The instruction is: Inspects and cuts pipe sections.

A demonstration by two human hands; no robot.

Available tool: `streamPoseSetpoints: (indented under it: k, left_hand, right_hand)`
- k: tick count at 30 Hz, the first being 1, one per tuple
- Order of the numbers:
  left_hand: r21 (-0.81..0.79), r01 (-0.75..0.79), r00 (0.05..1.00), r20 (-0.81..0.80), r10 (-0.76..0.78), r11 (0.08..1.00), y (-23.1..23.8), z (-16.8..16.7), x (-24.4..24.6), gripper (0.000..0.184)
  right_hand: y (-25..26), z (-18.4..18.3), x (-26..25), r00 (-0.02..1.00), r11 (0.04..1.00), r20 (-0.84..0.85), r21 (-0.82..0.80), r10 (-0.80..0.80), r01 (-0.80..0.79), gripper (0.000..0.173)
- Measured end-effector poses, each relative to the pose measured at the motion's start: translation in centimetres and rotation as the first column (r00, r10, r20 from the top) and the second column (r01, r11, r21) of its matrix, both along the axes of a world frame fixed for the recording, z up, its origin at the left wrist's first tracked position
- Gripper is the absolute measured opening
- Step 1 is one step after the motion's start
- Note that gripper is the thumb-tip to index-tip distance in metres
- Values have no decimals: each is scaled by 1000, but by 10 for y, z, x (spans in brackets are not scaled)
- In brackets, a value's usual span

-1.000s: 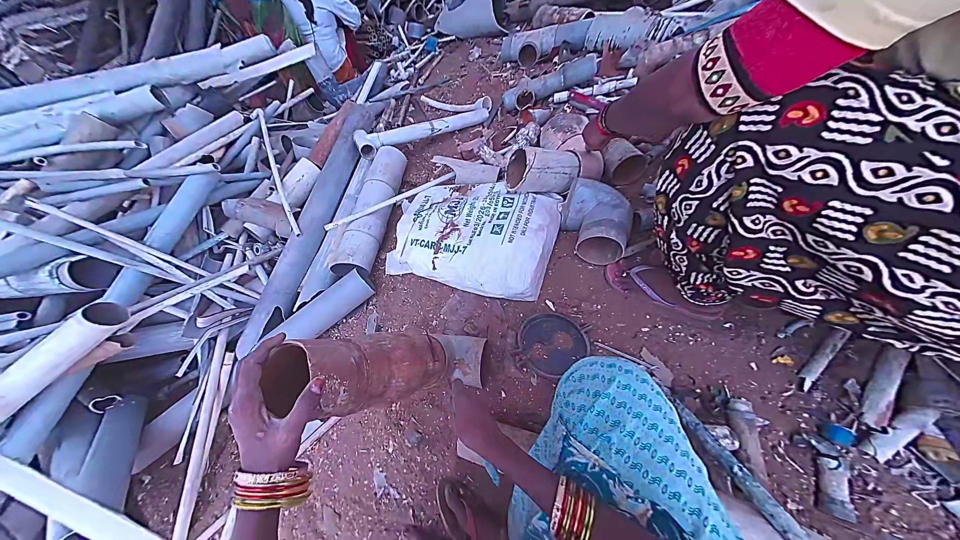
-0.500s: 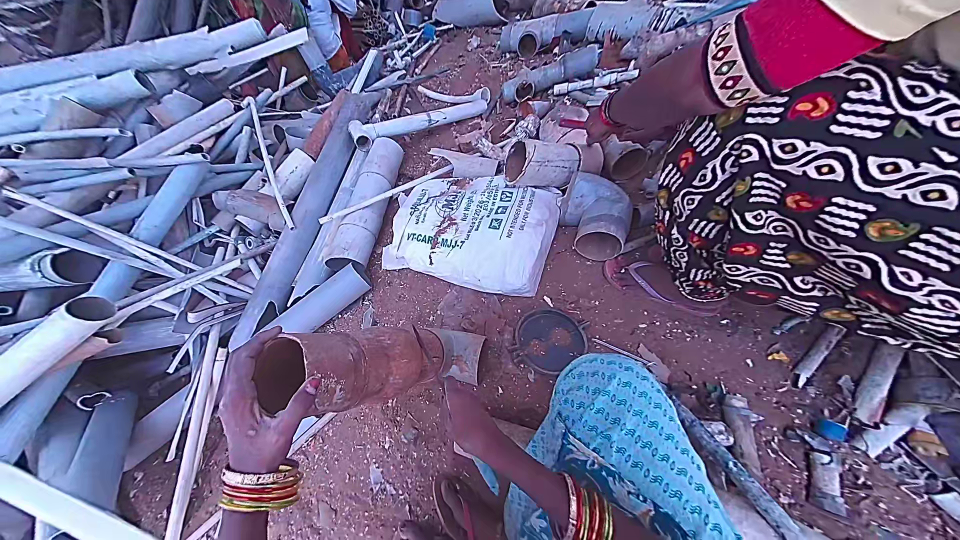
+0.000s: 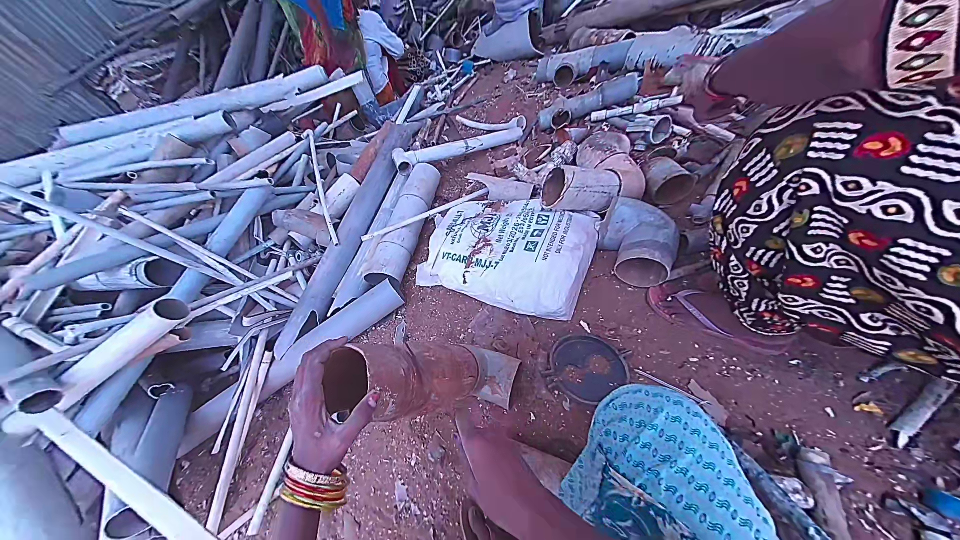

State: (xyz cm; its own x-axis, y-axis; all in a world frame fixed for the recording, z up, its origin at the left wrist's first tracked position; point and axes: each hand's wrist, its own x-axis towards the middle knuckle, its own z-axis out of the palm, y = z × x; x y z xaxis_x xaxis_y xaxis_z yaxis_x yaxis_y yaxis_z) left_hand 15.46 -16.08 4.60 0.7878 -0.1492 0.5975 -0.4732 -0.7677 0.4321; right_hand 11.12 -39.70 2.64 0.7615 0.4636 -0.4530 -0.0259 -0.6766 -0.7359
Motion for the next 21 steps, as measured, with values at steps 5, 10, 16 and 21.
streamPoseSetpoints:
  k: [5, 10, 16, 21]
  left_hand:
    - [0, -55, 998, -8, 55, 998, -1, -1, 0, 95]
    - [16, -69, 997, 41, 68, 997, -12, 1, 1, 92]
    - [-53, -140, 990, -30, 139, 989, -18, 4, 0, 96]
    - [-354, 5, 988, -140, -59, 935, -50, 19, -12, 105]
  right_hand:
    - [-3, -28, 20, 999, 996, 8, -70, -49, 50, 39]
    - [8, -1, -4, 990, 998, 131, -25, -56, 60, 37]
    - [-3, -25, 12, 987, 951, 59, 281, -147, 125, 36]
    - [-28, -12, 2, 801, 577, 74, 733, -594, 360, 42]
